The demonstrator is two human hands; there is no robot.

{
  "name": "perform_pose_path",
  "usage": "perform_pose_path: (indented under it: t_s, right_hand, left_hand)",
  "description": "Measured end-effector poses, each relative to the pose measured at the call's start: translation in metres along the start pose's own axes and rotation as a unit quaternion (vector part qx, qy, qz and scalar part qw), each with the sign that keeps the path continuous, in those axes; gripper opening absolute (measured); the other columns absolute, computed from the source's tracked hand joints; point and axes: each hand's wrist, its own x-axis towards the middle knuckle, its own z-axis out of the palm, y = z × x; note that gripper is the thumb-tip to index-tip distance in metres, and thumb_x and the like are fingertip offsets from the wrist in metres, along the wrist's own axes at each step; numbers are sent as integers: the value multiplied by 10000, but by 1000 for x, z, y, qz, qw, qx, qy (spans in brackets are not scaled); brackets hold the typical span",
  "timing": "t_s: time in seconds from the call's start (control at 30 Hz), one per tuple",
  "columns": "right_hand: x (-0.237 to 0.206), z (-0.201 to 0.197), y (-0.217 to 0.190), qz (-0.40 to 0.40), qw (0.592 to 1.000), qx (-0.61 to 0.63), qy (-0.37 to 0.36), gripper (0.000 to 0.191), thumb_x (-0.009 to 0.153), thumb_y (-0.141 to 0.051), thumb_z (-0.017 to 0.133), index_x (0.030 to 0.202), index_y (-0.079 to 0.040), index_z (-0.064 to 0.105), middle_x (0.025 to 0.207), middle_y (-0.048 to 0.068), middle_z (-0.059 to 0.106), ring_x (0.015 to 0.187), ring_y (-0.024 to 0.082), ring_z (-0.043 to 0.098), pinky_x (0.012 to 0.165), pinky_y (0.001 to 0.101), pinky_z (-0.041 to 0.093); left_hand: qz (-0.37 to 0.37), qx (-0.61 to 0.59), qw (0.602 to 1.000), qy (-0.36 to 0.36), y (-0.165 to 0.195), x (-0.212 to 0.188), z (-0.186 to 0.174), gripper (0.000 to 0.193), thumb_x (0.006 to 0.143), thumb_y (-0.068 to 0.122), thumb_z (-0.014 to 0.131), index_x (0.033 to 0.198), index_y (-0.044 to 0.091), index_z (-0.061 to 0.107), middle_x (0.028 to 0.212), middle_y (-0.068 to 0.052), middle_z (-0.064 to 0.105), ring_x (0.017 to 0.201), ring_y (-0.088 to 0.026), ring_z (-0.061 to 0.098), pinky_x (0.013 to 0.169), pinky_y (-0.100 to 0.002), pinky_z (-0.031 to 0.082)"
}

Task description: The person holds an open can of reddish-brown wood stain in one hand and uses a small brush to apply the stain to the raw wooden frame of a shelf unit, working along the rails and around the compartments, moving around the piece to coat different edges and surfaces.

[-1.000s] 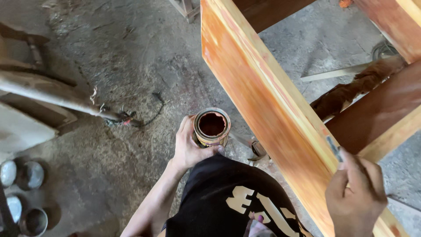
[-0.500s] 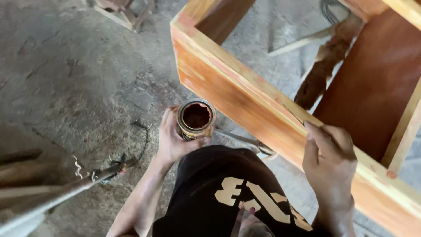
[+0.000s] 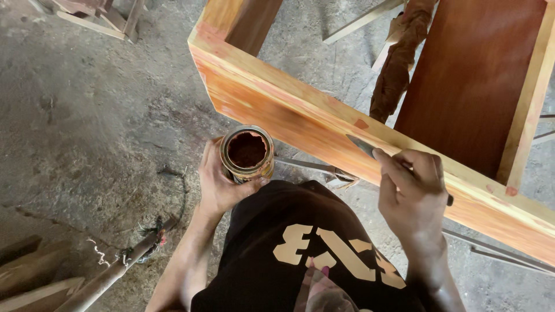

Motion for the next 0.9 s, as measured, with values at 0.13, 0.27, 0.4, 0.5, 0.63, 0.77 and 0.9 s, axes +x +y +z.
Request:
perform_pose_path:
  t_s: [0.13, 0.27, 0.4, 0.5, 0.63, 0.77, 0.9]
  right_hand:
    - [1, -3, 10, 12, 1000, -20, -13, 247, 1003, 80, 705, 1208, -36, 779, 1038, 82, 630, 896, 180, 607, 677, 256, 552]
    - [8, -2, 8, -10, 1000, 3, -13, 256, 951, 87, 711, 1160, -35, 794, 986, 89, 645, 848, 180, 618, 689, 298, 548]
    - [15, -11, -1, 33, 999, -9, -17, 231, 920, 144, 690, 1076, 9, 795, 966, 173, 661, 740, 206, 623, 559, 292, 535]
    - [15, -12, -7, -33, 997, -76, 3, 279, 922, 103, 704, 1157, -14, 800, 960, 110, 648, 883, 247, 650, 753, 344, 571]
    - [11, -5, -5, -23, 999, -22, 17, 225, 987, 112, 669, 1155, -6, 760, 998, 122, 663, 858, 217, 658, 673, 268, 555]
    - [-1, 4, -2, -5, 1000, -12, -10, 250, 976, 124, 667, 1173, 10, 772, 1026, 153, 662, 791, 204, 648, 602, 263, 530]
    - [-14, 20, -12, 14, 997, 75, 7, 190, 1077, 113, 632, 1206, 28, 743, 1080, 171, 658, 882, 188, 683, 681, 263, 542]
  left_hand:
    - [7, -5, 1000, -12, -3, -1, -1, 786, 607, 336, 944, 1251, 11, 632, 1218, -162, 641, 1137, -345, 634, 1003, -444, 521]
    - [13, -10, 1000, -18, -4, -4, -3, 789, 600, 330, 950, 1252, 16, 635, 1220, -166, 640, 1140, -348, 636, 997, -444, 525]
    - [16, -1, 1000, -6, -4, -9, -7, 800, 593, 340, 948, 1252, 19, 626, 1213, -164, 640, 1135, -350, 634, 992, -445, 528]
    - [18, 17, 1000, 0, -7, -14, -15, 800, 579, 341, 951, 1243, 23, 635, 1209, -172, 641, 1137, -362, 627, 992, -457, 524]
    - [10, 31, 999, 3, -13, -21, -28, 803, 567, 352, 956, 1237, 28, 653, 1220, -177, 651, 1149, -371, 624, 994, -463, 525]
    - [-14, 24, 999, 18, -15, -29, -41, 799, 576, 356, 955, 1239, 26, 654, 1228, -181, 648, 1165, -368, 627, 1004, -462, 527]
    - [-20, 26, 999, 35, -17, -33, -52, 805, 573, 352, 954, 1243, 24, 653, 1233, -187, 648, 1174, -374, 623, 1014, -460, 523]
